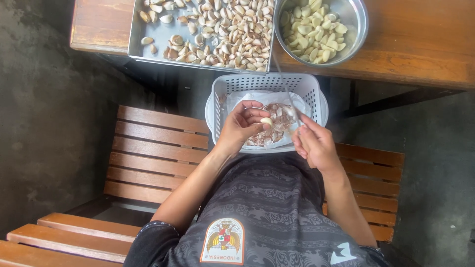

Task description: Peeling individual garlic cloves by hand and with a knife, then placing them in a bowl.

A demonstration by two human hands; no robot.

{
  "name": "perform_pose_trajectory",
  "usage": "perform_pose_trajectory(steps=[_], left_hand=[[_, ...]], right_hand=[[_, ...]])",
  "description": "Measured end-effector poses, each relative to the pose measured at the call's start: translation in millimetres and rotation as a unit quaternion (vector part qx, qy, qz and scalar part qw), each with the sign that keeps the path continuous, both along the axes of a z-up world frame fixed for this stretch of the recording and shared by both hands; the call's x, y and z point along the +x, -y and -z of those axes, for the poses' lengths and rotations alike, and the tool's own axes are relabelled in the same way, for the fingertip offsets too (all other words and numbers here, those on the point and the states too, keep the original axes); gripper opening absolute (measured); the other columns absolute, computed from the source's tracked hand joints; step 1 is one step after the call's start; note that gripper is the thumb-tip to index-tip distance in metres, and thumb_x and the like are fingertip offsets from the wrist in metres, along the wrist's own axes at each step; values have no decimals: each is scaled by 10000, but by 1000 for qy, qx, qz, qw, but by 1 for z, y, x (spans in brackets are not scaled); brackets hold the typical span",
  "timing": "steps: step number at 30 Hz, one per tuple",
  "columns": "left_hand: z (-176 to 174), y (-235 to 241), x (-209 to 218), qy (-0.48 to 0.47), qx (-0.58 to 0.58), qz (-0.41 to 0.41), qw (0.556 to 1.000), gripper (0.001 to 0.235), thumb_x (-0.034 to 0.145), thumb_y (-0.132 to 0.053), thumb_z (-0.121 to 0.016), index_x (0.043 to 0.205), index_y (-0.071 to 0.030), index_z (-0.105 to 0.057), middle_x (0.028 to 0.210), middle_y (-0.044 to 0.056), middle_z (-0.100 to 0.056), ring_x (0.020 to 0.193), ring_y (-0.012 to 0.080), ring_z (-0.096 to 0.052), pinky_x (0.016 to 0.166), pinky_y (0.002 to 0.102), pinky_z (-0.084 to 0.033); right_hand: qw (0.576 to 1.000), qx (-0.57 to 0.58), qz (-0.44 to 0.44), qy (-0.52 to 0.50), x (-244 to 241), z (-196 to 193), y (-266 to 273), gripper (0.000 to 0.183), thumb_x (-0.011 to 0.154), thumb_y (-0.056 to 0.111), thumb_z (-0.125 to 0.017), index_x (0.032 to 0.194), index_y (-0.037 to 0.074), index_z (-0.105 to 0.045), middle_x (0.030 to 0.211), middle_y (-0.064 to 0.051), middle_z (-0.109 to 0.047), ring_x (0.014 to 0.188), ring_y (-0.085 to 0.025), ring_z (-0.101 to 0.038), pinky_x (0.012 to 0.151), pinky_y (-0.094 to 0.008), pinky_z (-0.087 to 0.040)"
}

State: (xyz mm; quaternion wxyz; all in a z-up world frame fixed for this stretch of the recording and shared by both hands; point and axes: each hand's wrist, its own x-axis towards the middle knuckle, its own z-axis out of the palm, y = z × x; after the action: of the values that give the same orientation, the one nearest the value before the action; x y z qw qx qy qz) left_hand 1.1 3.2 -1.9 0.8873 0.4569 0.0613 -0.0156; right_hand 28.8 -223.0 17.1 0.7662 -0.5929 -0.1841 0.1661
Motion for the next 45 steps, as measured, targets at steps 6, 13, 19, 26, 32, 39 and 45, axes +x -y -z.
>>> perform_pose_trajectory(steps=[6, 13, 19, 26, 32, 39, 45], left_hand=[[12, 0, 6, -23, -13, -25, 999, 372, 787, 77, -822, 1125, 47, -671, 1045, 201, -742, 942, 194, -751, 813, 284, -636], [20, 2, 8, -39, -51, -22, 998, 279, 811, 61, -809, 1074, 38, -717, 1093, 194, -737, 945, 180, -747, 841, 265, -614], [36, 3, 8, -31, -69, -25, 997, 183, 837, 50, -788, 986, 15, -687, 1096, 187, -706, 971, 198, -737, 872, 279, -611], [26, 2, 7, -38, -55, -11, 998, 371, 809, 53, -816, 1131, 19, -637, 1100, 149, -692, 981, 184, -737, 879, 282, -624], [25, 2, 6, -25, -14, -2, 1000, 444, 779, 79, -833, 1166, 17, -625, 1021, 126, -707, 940, 166, -744, 850, 272, -615], [23, 0, 7, -28, -8, -1, 1000, 484, 777, 89, -830, 1203, 21, -609, 1024, 146, -711, 933, 172, -747, 835, 264, -618], [26, -1, 7, -31, -12, 13, 999, 488, 796, 70, -825, 1220, 5, -590, 1006, 151, -720, 926, 176, -747, 820, 255, -612]], right_hand=[[999, -33, -13, -34, -7, 25, -5, 426, 1054, 67, -410, 1468, 27, -503, 590, -164, -584, 373, -113, -513, 323, -205, -446], [998, -15, -39, -50, -13, 12, -15, 488, 1055, 76, -395, 1531, -30, -369, 596, -179, -570, 359, -121, -492, 308, -212, -440], [998, -44, -47, 4, -18, 10, -15, 481, 1079, 86, -342, 1555, 24, -367, 701, -172, -636, 408, -75, -512, 367, -167, -449], [997, -34, -66, -22, -17, 2, -20, 458, 1074, 116, -372, 1507, -29, -410, 679, -182, -647, 404, -80, -523, 364, -182, -440], [993, -70, -97, 23, -13, -10, -23, 497, 1065, 112, -394, 1525, -70, -350, 675, -167, -662, 405, -76, -520, 372, -179, -428], [981, -147, -84, 92, -12, 4, -21, 456, 1072, 111, -393, 1500, -35, -456, 668, -146, -678, 421, -90, -528, 409, -189, -422], [979, -164, -72, 101, -11, 5, -17, 434, 1073, 116, -405, 1474, -15, -508, 658, -133, -679, 421, -98, -534, 405, -196, -434]])
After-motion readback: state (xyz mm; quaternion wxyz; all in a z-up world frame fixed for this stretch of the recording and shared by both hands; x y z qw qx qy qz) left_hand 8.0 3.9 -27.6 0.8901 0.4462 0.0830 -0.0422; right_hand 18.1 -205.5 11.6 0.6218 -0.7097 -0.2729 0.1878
